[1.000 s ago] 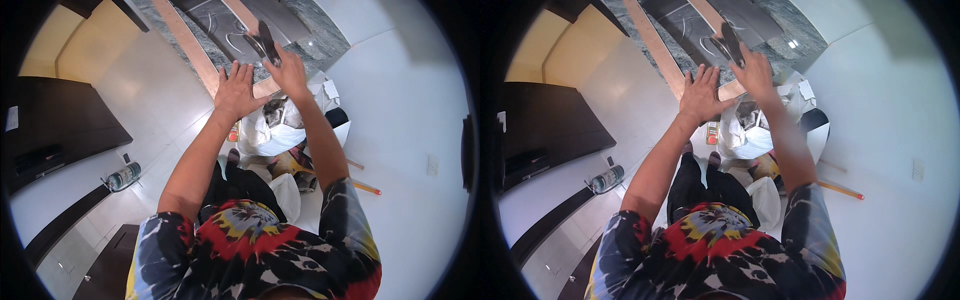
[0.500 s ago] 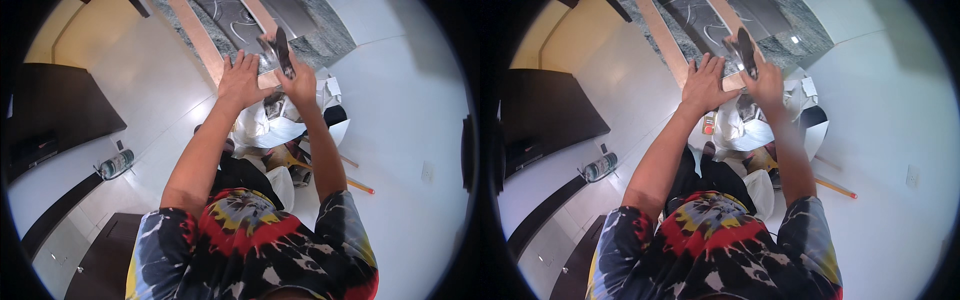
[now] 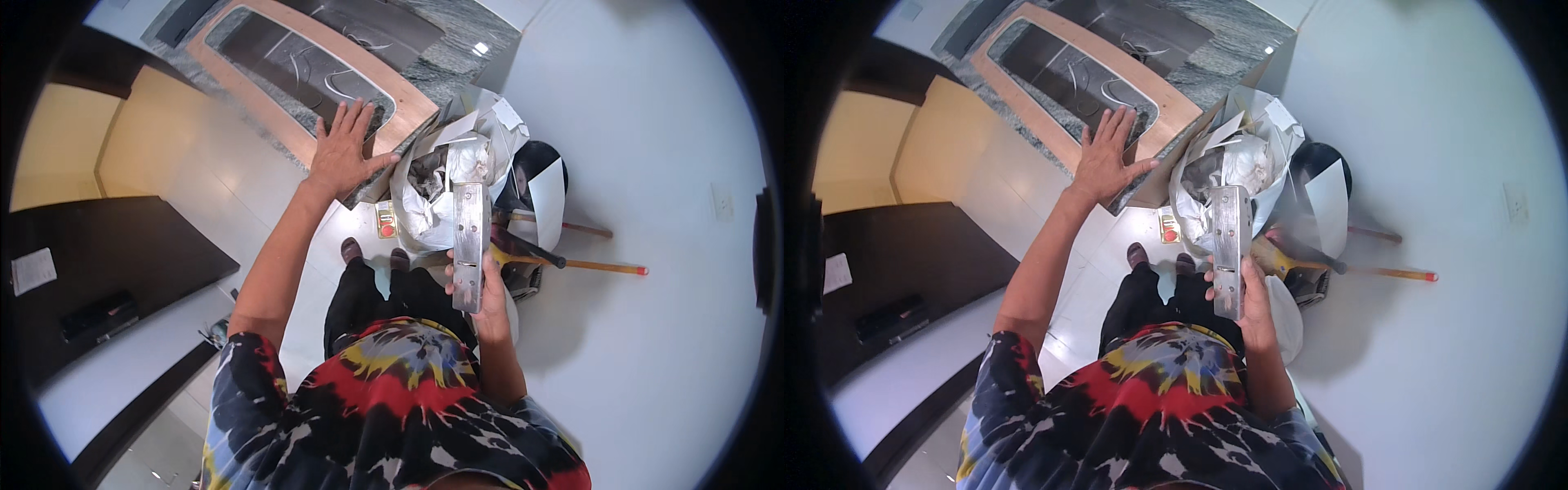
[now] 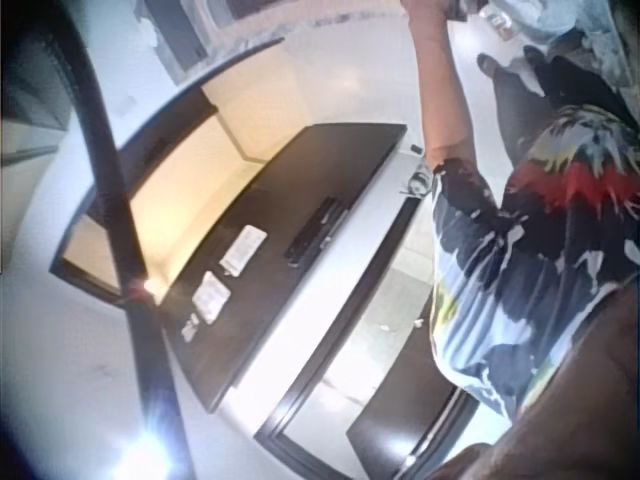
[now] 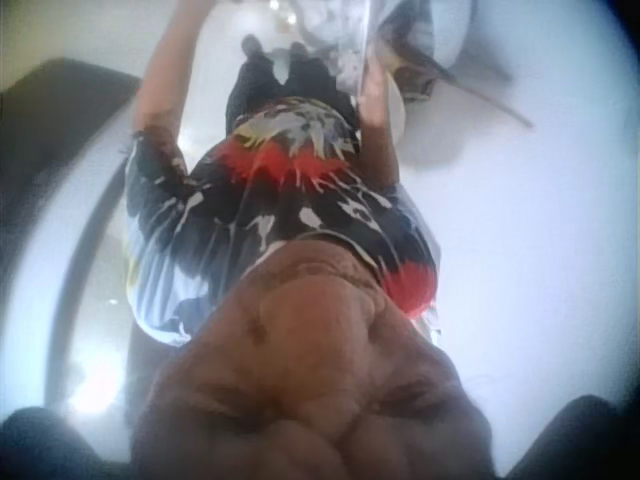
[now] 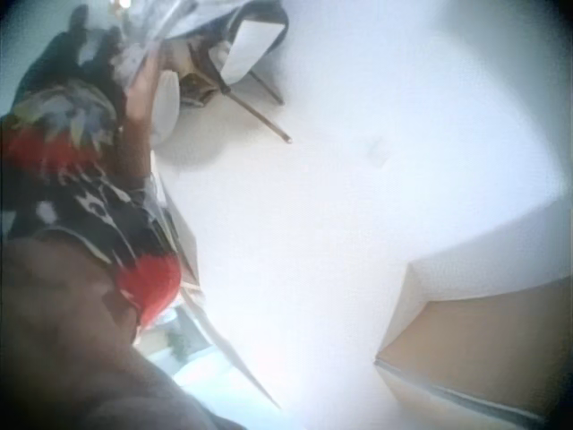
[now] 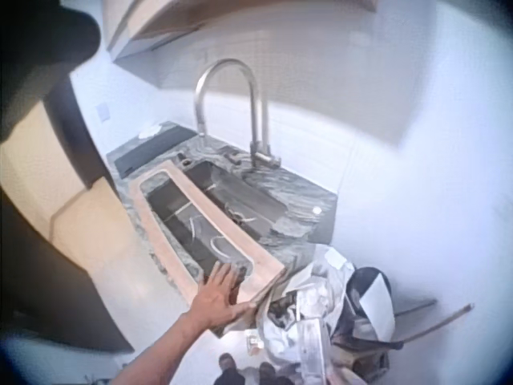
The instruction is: The person positions a cardboard sink template over a stainless steel sink, then uses a utility knife to trim and refine the template edges. The person repeatedly checks fit and smooths the template edges with a sanding block.
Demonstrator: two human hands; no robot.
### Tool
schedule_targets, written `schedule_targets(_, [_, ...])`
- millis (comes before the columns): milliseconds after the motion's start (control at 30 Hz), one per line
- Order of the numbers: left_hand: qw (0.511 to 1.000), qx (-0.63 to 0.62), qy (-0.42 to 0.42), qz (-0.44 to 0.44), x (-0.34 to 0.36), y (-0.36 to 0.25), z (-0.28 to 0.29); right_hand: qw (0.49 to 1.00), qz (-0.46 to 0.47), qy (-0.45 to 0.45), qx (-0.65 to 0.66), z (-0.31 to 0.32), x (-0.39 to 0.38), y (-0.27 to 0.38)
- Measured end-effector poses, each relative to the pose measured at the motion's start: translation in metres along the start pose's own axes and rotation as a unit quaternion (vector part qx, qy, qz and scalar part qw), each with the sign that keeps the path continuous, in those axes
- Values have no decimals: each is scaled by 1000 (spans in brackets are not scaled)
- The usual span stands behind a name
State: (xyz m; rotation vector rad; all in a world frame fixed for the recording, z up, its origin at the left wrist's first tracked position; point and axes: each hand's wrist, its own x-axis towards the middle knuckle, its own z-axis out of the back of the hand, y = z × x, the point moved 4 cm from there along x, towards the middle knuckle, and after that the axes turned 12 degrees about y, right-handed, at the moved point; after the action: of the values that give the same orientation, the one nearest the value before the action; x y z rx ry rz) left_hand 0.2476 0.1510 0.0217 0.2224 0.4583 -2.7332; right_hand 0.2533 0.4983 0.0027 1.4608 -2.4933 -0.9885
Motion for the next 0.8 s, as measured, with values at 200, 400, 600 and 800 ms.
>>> schedule_targets(200, [997, 57, 41, -35, 55, -21, 23, 966, 85, 190, 156, -10, 60, 50])
schedule_targets(400, [999, 16, 6, -48, 59, -14, 5, 940, 77, 257, 213, 2, 122, 93])
schedule_targets(600, [990, 85, -76, -87, 48, -24, 11, 960, 101, 220, 144, -11, 130, 91])
schedule_targets(800, [987, 43, -63, -143, 39, -29, 3, 986, 62, 68, -141, -17, 156, 103])
